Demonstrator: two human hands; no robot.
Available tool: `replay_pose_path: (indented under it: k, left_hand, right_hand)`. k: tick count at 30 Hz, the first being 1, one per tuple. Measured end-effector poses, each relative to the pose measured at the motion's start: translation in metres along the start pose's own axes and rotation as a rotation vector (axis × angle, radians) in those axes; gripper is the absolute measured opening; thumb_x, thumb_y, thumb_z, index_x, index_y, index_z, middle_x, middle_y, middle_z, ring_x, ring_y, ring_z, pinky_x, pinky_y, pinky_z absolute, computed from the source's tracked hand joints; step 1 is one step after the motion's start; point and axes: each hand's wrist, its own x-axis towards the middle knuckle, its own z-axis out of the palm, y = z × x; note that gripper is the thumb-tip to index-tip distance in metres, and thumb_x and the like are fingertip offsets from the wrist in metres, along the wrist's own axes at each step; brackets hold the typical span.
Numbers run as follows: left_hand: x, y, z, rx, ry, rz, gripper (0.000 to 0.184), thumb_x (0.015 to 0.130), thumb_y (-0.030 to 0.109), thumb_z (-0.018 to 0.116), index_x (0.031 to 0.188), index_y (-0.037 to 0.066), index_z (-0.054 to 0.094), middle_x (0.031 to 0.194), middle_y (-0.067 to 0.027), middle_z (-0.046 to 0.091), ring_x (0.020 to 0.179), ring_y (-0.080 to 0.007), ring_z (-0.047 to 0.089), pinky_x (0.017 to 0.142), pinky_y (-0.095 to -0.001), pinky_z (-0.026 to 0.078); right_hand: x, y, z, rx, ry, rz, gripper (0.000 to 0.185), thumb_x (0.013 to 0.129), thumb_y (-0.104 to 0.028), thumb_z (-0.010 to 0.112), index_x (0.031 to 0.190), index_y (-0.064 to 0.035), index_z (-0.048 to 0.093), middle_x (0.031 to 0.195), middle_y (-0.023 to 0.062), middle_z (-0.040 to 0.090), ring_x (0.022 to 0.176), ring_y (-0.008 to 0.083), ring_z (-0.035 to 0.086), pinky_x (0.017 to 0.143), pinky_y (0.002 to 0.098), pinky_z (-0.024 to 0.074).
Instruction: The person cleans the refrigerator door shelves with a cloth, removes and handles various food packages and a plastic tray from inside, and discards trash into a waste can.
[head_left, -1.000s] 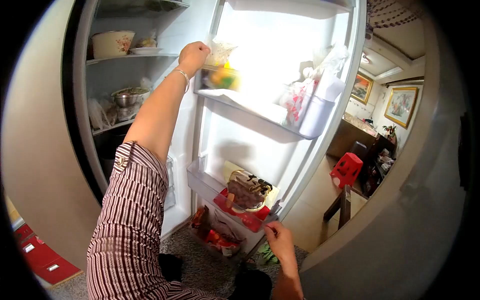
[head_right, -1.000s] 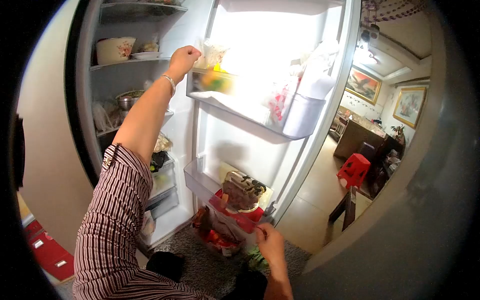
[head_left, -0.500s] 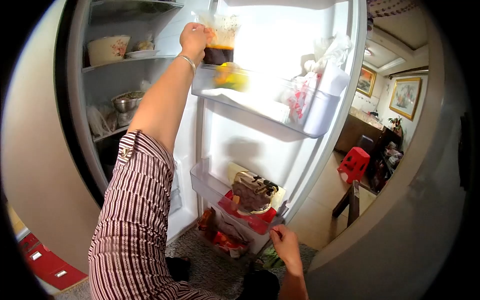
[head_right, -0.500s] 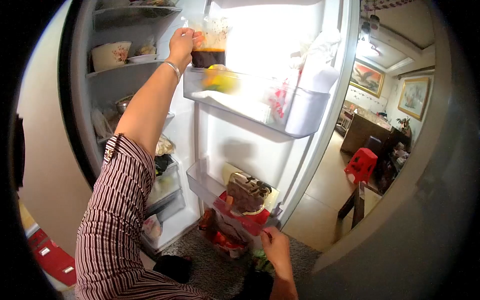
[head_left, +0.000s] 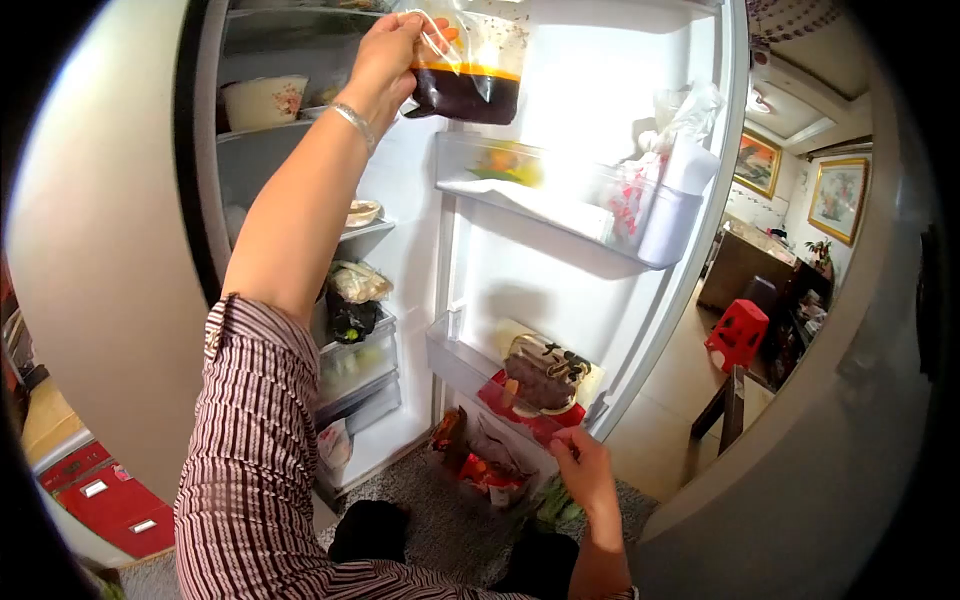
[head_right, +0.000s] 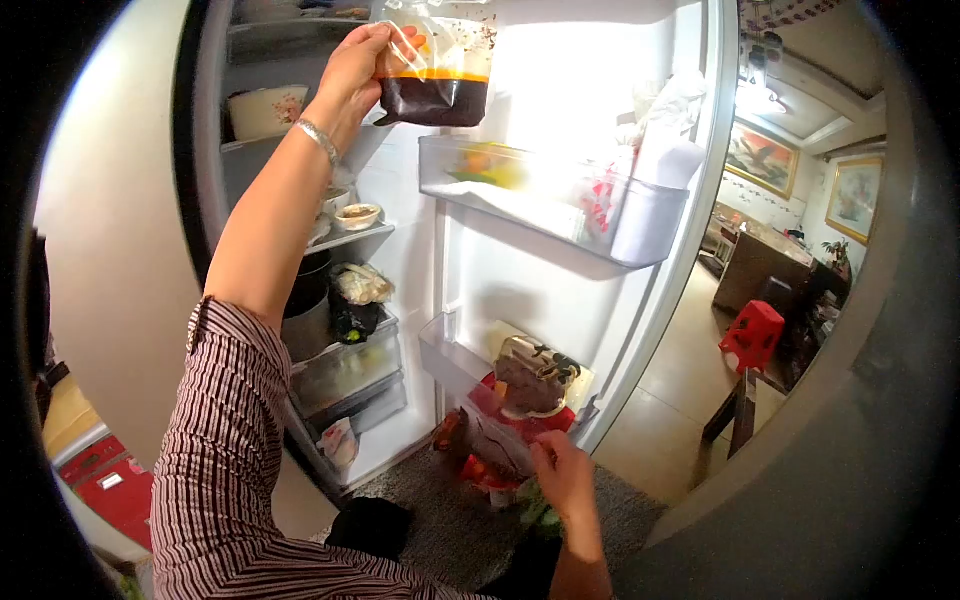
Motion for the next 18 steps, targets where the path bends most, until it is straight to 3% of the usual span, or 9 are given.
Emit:
replay_pose_path:
  k: [2,4,6,10,13,14,17,18]
  left_hand:
    - [-0.02,0.012,-0.011,-0.004,-0.033,-0.026,0.018,0.105,0.013,0.043,0.112,-0.002,0.049,0.119,-0.0216,0.063,0.108,-0.03,0.067,0.094,-0.0385,0.057]
    - [-0.048,0.015,-0.022,0.001,-0.055,-0.063,0.018,0.105,0.013,0.042,0.114,-0.002,0.049,0.118,-0.0203,0.063,0.107,-0.029,0.067,0.092,-0.0371,0.059]
    - [-0.09,0.016,-0.027,-0.049,-0.086,-0.135,0.017,0.105,0.014,0.044,0.111,0.0,0.052,0.115,-0.0173,0.066,0.098,-0.0235,0.069,0.089,-0.0343,0.059]
    - [-0.187,0.011,-0.027,-0.115,-0.103,-0.338,0.016,0.103,0.015,0.051,0.111,0.002,0.053,0.108,-0.016,0.068,0.094,-0.02,0.068,0.086,-0.0327,0.057]
    - [-0.251,-0.007,-0.033,-0.22,-0.143,-0.463,0.015,0.103,0.016,0.052,0.109,0.002,0.054,0.108,-0.0161,0.068,0.091,-0.0199,0.068,0.085,-0.0326,0.057]
    - [-0.269,-0.015,-0.038,-0.303,-0.186,-0.473,0.014,0.103,0.016,0.052,0.108,0.003,0.054,0.109,-0.0164,0.067,0.092,-0.0218,0.068,0.086,-0.034,0.057]
    - [-0.304,-0.008,-0.044,-0.363,-0.097,-0.557,0.013,0.102,0.016,0.053,0.107,0.004,0.055,0.11,-0.0177,0.067,0.098,-0.0236,0.068,0.086,-0.036,0.057]
    - [-0.309,-0.01,-0.05,-0.361,-0.092,-0.575,0.013,0.102,0.016,0.053,0.107,0.004,0.055,0.11,-0.0177,0.067,0.098,-0.0236,0.068,0.086,-0.036,0.057]
  right_hand:
    - [0.0,-0.019,-0.002,0.031,-0.026,-0.004,0.016,0.093,-0.012,0.065,0.103,0.0,0.066,0.081,0.0062,0.067,0.075,0.0118,0.06,0.067,0.0293,0.0476]
    - [0.0,-0.038,-0.003,0.058,-0.053,-0.082,0.025,0.092,-0.015,0.065,0.114,-0.0028,0.064,0.091,0.0111,0.07,0.08,0.0162,0.065,0.069,0.0297,0.0493]
    - [0.002,-0.071,-0.004,0.197,-0.073,-0.019,0.035,0.093,-0.013,0.066,0.126,-0.0042,0.059,0.099,0.008,0.069,0.087,0.0133,0.065,0.073,0.0286,0.0506]
    - [0.012,-0.118,0.004,0.621,-0.182,-0.136,0.06,0.092,-0.004,0.067,0.145,-0.0078,0.039,0.112,0.0113,0.064,0.099,0.0153,0.063,0.082,0.0297,0.0533]
    - [0.02,-0.127,0.021,0.765,-0.272,-0.12,0.056,0.092,-0.008,0.068,0.141,-0.0043,0.041,0.109,0.0073,0.063,0.088,0.011,0.06,0.071,0.0247,0.049]
    - [0.013,-0.135,0.022,0.696,-0.208,-0.026,0.045,0.092,-0.012,0.07,0.132,-0.0035,0.052,0.103,0.0041,0.065,0.079,0.0093,0.057,0.067,0.0241,0.0461]
    - [0.003,-0.119,0.043,0.767,-0.126,0.134,0.035,0.091,-0.017,0.072,0.122,-0.0035,0.06,0.096,0.0011,0.066,0.079,0.0087,0.057,0.069,0.0241,0.047]
    - [-0.002,-0.117,0.056,0.756,-0.014,0.059,0.031,0.091,-0.019,0.073,0.114,-0.0016,0.064,0.093,0.002,0.068,0.081,0.0105,0.059,0.07,0.0269,0.0489]
